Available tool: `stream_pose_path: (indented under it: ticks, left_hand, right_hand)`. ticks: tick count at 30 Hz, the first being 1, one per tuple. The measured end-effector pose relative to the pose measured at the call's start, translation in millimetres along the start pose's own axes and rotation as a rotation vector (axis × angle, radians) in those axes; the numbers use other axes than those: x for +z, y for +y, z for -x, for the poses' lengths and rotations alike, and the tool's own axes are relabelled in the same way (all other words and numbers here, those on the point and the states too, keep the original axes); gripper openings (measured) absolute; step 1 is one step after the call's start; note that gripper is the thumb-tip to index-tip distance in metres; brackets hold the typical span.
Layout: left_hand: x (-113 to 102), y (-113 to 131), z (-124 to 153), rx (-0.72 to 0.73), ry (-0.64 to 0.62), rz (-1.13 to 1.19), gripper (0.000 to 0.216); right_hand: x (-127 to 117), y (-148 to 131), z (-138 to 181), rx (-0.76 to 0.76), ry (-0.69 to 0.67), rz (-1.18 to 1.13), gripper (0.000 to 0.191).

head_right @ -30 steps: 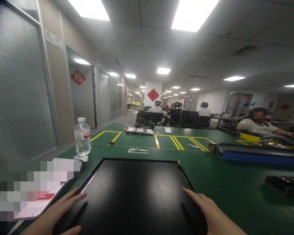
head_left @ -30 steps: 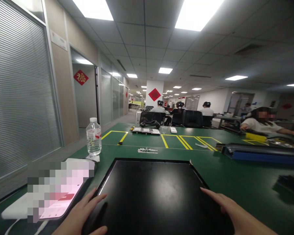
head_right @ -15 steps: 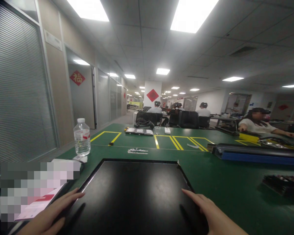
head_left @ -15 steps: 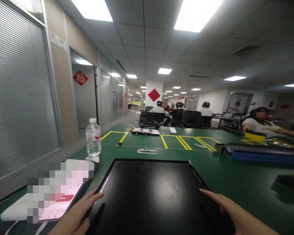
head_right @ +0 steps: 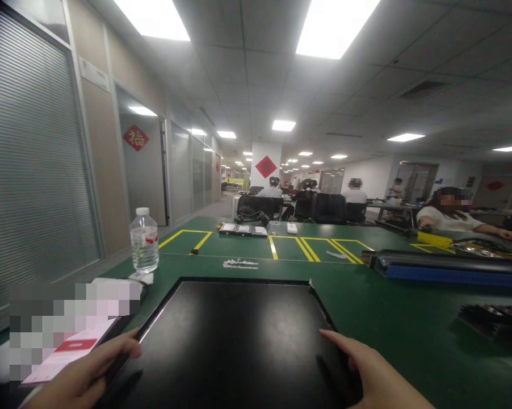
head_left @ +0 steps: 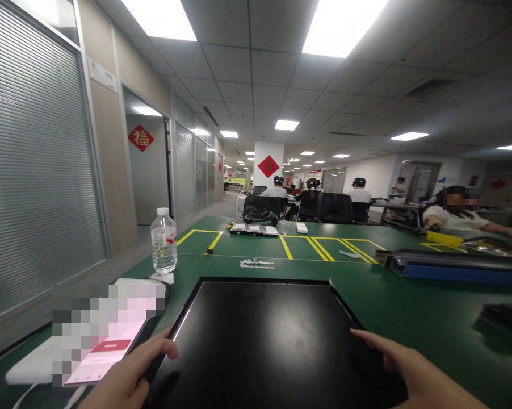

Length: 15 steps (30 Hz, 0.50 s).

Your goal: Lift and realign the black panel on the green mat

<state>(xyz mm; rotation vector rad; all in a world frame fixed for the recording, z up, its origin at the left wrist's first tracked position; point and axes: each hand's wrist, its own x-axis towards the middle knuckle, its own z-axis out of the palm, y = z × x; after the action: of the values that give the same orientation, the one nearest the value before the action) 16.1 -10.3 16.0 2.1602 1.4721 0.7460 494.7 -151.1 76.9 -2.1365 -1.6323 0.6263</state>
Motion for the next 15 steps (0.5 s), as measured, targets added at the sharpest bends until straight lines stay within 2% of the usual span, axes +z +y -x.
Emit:
stream_pose_path:
  ticks: [4,10,13,15]
  left_hand:
    - [-3,12,0,-0.008,-0.011,-0.010,0.046]
    - [-10,29,0,0.016,-0.024,-0.046,0.041]
    - [-9,29,1,0.022,-0.032,-0.072,0.041]
    - [-6,23,2,0.023,-0.012,-0.090,0.042]
  right_hand:
    - [-1,0,-1,0.028,0.009,0.038,0.099]
    - [-2,1,1,-0.010,-0.009,-0.002,0.097]
    - [-2,-1,0,-0.073,-0.009,-0.043,0.091]
    - [-1,-1,-4,-0.134,0.008,-0.061,0.081]
